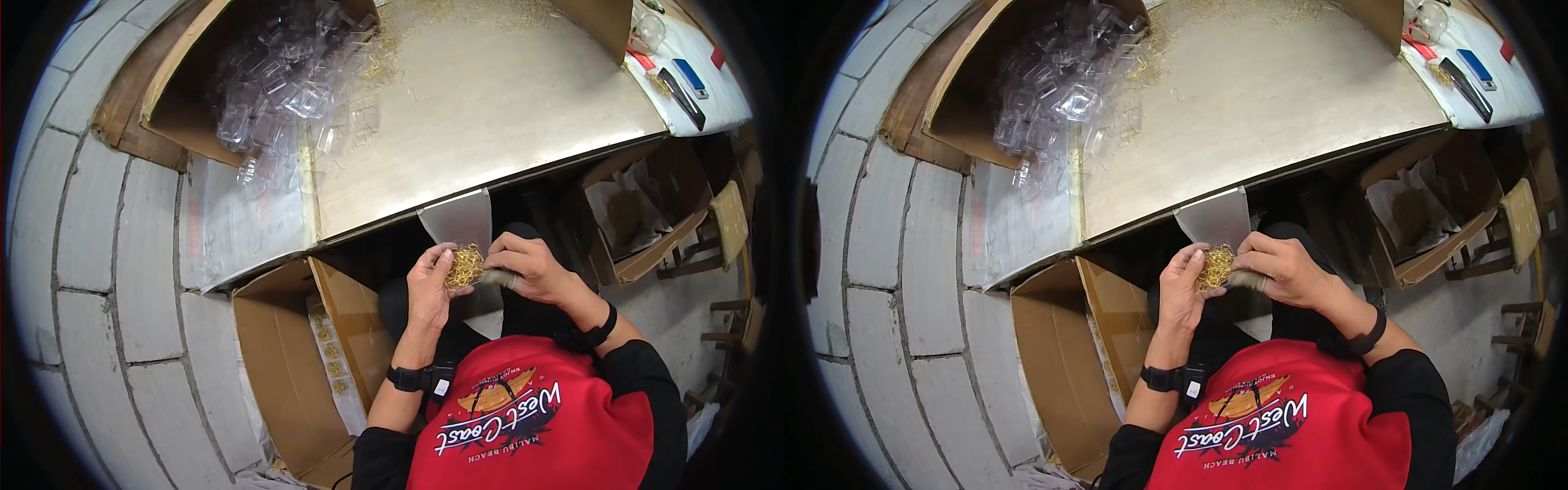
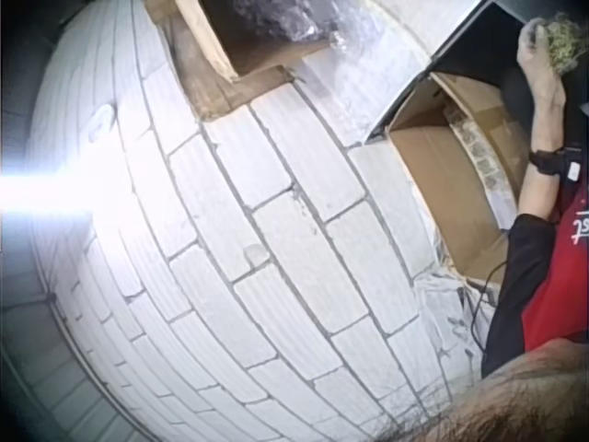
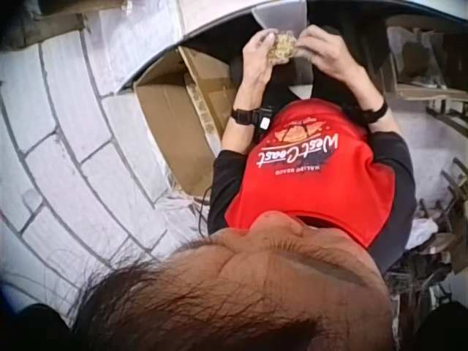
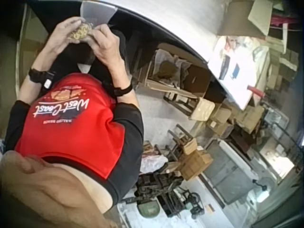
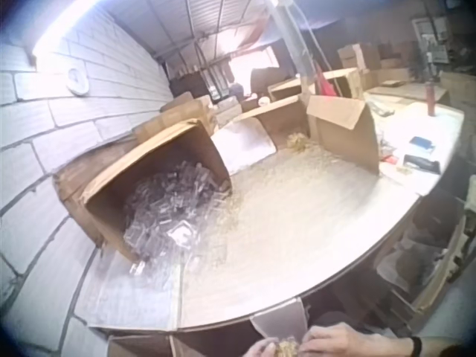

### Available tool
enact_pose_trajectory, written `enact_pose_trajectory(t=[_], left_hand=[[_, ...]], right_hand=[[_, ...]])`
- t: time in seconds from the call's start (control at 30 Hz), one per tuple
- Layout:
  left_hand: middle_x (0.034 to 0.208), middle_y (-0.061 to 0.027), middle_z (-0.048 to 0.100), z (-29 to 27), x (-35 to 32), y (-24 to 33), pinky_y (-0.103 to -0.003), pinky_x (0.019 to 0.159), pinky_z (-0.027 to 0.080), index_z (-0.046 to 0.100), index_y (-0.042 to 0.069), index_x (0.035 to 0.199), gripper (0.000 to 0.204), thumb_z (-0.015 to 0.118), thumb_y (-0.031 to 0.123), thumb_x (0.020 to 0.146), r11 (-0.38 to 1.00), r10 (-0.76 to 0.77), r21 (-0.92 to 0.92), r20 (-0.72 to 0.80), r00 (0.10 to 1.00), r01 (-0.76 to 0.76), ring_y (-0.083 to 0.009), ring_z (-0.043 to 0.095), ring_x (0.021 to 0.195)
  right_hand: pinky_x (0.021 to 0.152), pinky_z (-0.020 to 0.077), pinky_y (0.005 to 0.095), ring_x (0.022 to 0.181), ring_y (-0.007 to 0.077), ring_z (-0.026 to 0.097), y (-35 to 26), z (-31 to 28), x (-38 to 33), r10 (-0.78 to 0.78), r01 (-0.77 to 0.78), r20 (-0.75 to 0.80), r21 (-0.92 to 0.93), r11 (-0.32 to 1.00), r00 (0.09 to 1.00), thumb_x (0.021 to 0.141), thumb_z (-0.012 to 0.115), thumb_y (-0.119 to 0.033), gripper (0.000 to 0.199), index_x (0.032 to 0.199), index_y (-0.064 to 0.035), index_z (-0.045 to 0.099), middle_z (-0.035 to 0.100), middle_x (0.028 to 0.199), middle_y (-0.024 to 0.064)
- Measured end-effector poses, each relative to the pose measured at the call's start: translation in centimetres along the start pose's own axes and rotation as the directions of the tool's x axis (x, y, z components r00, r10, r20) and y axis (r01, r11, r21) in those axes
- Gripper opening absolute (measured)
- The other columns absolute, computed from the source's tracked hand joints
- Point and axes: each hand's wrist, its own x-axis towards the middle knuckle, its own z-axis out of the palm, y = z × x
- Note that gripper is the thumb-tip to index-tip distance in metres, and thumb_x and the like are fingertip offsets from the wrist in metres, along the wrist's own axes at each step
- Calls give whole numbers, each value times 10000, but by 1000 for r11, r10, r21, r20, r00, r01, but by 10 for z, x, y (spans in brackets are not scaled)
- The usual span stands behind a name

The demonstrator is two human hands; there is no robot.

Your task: The person sits on the floor and repeatedly scoops small yellow items from a table into clear plastic containers. They then place the filled containers into a cardboard box lined with white paper. The process involves gathering loose items, filling the containers, and organizing them in the box.

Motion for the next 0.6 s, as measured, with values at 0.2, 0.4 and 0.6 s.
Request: enact_pose_trajectory(t=[0.2,0.4,0.6], left_hand=[[987,-131,638,0,-2,2,-319,552,595,526,-2,1126,309,418,250,983,996,-14,-86,38,999,17,-210,677,809],[1022,-141,629,-1,-2,-5,-329,568,598,512,-14,1144,321,397,239,984,996,29,-84,63,998,-24,-221,673,830],[997,-134,626,4,-3,-6,-321,547,603,522,-7,1130,307,446,248,977,1000,-4,24,124,992,1,-202,674,787]], right_hand=[[537,486,322,660,236,609,8,-1,-8,-120,122,21,-142,982,993,703,728,-89,220,893,-58,621,575,846,69],[531,483,321,658,237,608,10,4,-12,-108,99,-52,-144,985,993,687,735,-74,214,865,-50,620,573,823,78],[554,472,317,652,238,592,9,2,0,77,-79,-95,-23,997,992,698,726,-50,200,881,-45,648,560,793,76]])
